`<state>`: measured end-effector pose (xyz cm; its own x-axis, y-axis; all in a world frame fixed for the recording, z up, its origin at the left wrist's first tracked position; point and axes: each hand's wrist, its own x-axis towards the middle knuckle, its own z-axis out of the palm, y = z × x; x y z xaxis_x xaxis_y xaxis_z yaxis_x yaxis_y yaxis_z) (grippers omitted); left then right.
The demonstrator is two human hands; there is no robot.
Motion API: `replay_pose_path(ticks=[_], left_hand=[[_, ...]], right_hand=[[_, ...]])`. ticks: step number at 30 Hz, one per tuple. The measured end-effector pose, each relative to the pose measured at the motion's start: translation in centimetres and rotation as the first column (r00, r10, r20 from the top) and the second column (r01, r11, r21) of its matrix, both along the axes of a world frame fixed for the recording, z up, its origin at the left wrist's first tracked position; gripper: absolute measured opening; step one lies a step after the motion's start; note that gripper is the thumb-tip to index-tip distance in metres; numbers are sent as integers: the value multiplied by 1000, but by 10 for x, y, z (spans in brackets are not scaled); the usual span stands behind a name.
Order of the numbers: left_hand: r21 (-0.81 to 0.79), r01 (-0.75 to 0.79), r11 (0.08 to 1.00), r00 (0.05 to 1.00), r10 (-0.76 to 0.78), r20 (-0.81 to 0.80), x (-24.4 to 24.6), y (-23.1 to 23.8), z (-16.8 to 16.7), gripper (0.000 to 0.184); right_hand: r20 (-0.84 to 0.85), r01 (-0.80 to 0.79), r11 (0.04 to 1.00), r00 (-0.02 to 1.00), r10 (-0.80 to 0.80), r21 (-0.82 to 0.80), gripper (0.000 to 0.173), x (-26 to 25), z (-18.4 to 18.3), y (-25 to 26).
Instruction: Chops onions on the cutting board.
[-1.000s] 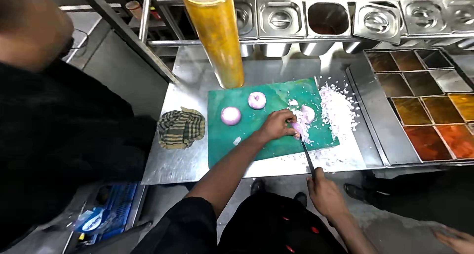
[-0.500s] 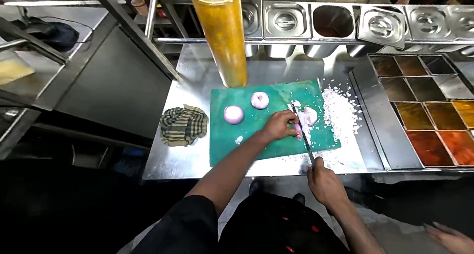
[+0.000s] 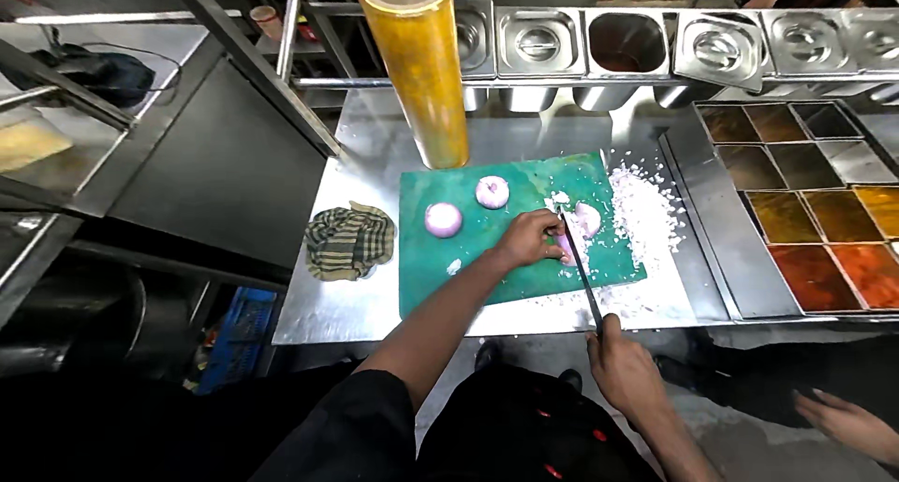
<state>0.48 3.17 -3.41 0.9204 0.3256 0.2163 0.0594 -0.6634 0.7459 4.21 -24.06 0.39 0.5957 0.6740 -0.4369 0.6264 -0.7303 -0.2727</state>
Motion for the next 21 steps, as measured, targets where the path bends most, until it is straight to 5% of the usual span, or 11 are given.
replay_pose_path(ticks=[21], left_hand=[[5,1,1000,998,-1,57,-1,0,-7,44]], right_hand=[[34,30,1000,999,-30,3,32,2,1,-2]])
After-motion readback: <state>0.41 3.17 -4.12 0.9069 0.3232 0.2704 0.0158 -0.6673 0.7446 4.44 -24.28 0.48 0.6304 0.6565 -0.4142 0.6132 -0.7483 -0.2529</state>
